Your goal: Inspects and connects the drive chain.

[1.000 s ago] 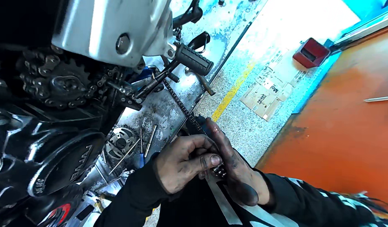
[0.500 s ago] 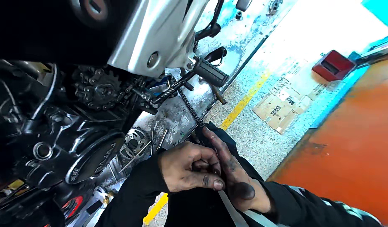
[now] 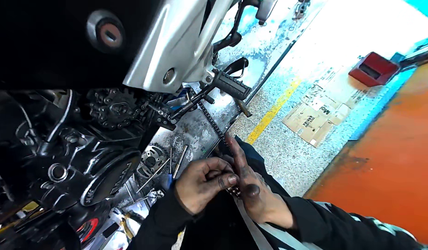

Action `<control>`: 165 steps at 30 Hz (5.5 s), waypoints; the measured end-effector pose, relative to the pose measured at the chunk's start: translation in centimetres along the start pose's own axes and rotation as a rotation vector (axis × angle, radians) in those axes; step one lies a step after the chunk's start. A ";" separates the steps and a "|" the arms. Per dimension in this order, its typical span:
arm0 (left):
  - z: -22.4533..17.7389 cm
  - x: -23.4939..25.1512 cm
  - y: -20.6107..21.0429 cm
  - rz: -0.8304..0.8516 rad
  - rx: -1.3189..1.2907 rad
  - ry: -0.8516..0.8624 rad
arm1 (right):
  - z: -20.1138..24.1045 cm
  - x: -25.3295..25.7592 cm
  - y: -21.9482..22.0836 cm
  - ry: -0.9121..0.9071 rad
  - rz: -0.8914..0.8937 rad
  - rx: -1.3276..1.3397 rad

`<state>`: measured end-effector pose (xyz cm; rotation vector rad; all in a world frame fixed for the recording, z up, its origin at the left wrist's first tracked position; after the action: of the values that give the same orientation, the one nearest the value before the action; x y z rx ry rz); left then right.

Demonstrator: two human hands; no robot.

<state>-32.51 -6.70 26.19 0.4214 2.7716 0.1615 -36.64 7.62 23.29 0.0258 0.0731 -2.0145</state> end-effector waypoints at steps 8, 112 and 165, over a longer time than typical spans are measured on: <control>0.3 -0.2 -1.9 0.193 -0.053 0.026 | -1.3 0.3 -1.1 -0.147 0.143 0.209; 1.6 -1.9 -5.9 0.341 0.268 -0.003 | -3.2 -2.8 -0.4 -0.033 0.411 -0.191; 27.9 9.8 -12.2 -0.317 0.661 -0.508 | -4.0 -3.1 -3.4 0.033 0.299 -0.086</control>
<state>-35.13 -13.59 -4.98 0.1328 2.2750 -0.8334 -38.41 12.11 19.62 0.0142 0.1667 -1.7107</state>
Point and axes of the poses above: each hand's wrist, its own x-axis towards the middle knuckle, its own y-axis out of the palm, z = x × y, the point moved 4 cm from there along x, towards the middle knuckle, and after that the axes turned 14 degrees about z, right-handed, at the moved point
